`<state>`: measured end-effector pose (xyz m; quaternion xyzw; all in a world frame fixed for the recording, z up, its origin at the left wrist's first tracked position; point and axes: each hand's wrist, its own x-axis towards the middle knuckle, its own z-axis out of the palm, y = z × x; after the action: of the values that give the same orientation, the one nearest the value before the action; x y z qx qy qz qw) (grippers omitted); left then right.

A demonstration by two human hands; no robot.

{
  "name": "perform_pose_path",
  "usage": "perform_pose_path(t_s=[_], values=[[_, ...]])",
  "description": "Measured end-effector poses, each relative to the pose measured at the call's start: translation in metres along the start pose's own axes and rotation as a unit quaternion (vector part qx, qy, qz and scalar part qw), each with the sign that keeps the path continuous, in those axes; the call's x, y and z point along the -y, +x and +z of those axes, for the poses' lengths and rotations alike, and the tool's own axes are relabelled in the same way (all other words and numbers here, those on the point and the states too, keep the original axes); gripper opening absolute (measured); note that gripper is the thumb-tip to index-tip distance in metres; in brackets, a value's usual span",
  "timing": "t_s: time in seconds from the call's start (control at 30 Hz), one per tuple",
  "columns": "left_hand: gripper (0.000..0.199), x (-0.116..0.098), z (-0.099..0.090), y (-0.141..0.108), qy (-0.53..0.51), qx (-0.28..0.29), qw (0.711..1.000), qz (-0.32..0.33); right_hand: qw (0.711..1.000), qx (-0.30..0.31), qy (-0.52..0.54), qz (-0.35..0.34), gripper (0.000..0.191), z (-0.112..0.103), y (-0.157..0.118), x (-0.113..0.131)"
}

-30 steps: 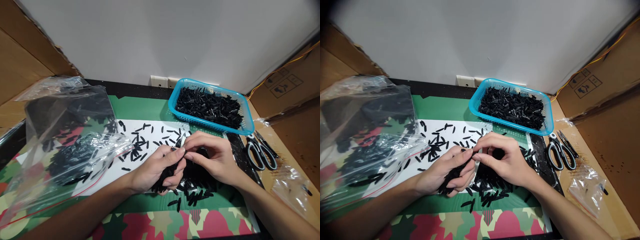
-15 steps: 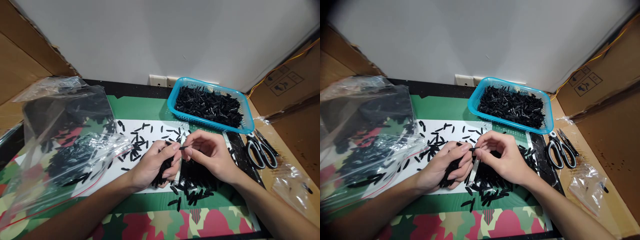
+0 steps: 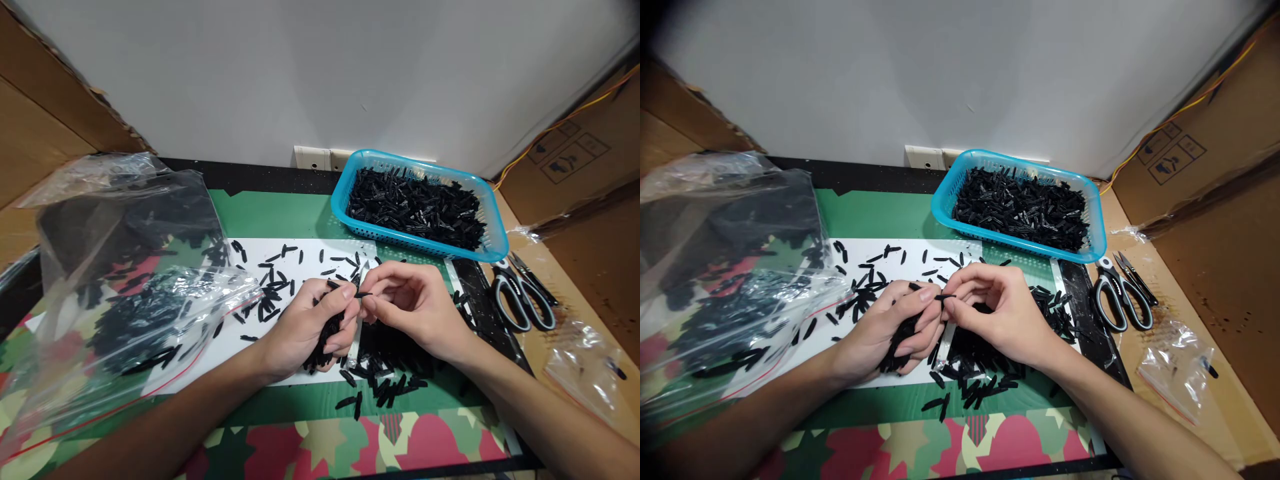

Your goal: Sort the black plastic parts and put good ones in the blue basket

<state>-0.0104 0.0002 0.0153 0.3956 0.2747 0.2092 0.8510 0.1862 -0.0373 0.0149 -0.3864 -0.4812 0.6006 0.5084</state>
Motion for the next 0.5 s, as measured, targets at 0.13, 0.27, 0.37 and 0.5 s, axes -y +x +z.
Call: perform_pose_path(t_s=[0.13,0.27,0.37,0.5], values=[[0.043,0.0004,0.0010,0.0004,-0.012,-0.010,1.000,-0.014,1.000,0.000,0.005,0.013,0.022,-0.0007,-0.0001,-0.0008],[0.045,0.0004,0.0009,0.0008,-0.022,-0.021,0.999,-0.026,1.000,-0.001,-0.003,0.014,0.016,-0.0004,-0.0004,0.0022],[0.045,0.0007,0.0001,0.0008,-0.012,-0.018,1.000,-0.021,1.000,-0.002,-0.012,0.019,0.014,0.0002,-0.0009,0.0043],[0.045,0.0015,-0.0005,0.0009,-0.003,-0.016,1.000,-0.021,0.999,-0.005,-0.011,0.032,0.019,0.0003,-0.0022,0.0033]])
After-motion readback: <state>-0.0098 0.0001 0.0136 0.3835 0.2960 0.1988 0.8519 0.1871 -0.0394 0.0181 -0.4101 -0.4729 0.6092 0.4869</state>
